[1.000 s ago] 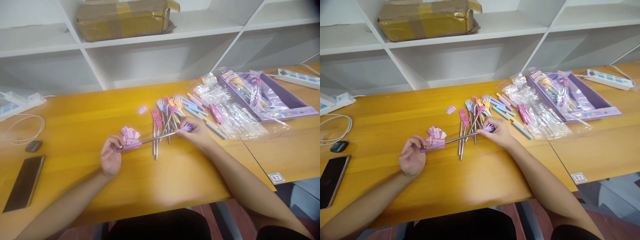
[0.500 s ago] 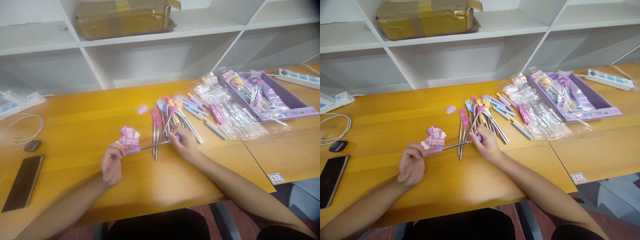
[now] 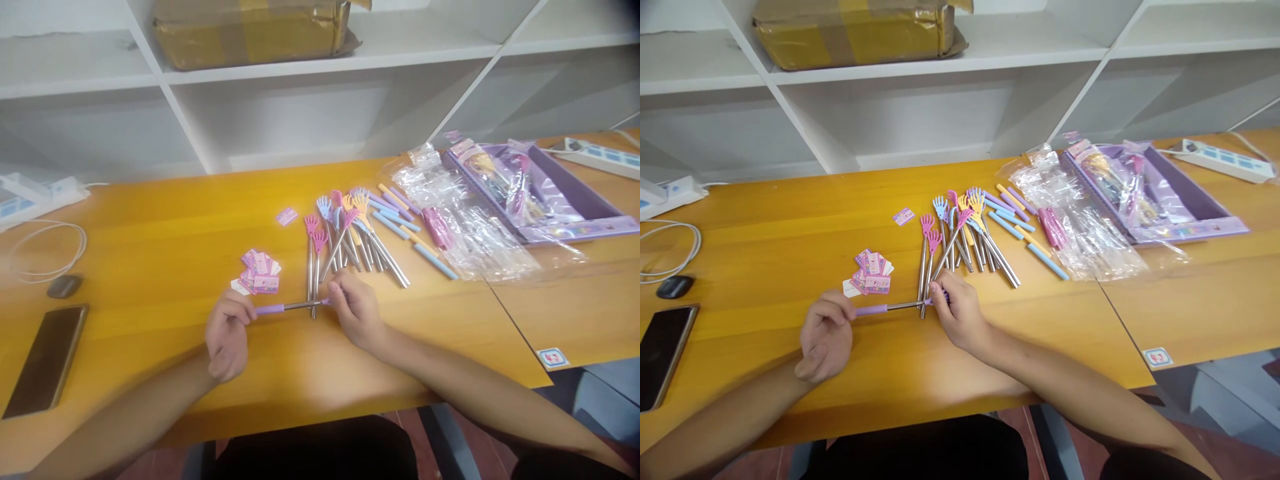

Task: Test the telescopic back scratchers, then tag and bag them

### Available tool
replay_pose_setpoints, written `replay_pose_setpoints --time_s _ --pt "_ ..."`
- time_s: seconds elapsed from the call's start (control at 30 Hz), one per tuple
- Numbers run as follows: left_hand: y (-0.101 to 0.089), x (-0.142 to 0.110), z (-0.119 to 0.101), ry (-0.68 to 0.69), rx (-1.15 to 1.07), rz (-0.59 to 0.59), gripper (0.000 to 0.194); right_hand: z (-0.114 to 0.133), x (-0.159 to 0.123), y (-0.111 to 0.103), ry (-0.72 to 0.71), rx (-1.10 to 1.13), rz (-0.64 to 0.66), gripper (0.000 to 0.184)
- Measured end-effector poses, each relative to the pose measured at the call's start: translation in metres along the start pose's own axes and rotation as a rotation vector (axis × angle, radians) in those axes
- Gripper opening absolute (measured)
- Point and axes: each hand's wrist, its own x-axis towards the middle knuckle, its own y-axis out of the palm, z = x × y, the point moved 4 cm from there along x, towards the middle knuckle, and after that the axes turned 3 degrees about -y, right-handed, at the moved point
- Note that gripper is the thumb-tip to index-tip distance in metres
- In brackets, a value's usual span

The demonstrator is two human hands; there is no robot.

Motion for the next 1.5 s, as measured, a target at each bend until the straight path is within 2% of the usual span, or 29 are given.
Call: replay_pose_setpoints --time_s 0.2,0.5,0.7,0.87,1.07,1.5 --pt "0.004 -0.003 -0.005 -0.028 0.018 0.046 0.038 0.002 -0.003 0.003 -0.03 0.014 0.001 0.037" --pt "0.004 -0.005 -0.001 -0.061 0.011 -0.008 0.044 -0.003 -0.008 0.01 0.008 0.061 0.04 0.038" --pt "0.008 -0.007 -0.004 -0.033 0.009 0.051 0.039 -0.004 -0.009 0.012 0.03 0.039 0.046 0.041" --pt "0.008 -0.006 -0.004 -0.048 0.026 0.017 0.045 -0.002 -0.01 0.014 0.024 0.057 0.058 0.041" --pt "0.008 -0.009 -0.003 -0.018 0.043 0.04 0.043 -0.004 -0.013 0.017 0.058 0.073 0.071 0.04" --pt "0.016 -0.009 -0.01 0.02 0.094 0.099 0.043 0.001 -0.009 0.018 0.013 0.08 0.062 0.039"
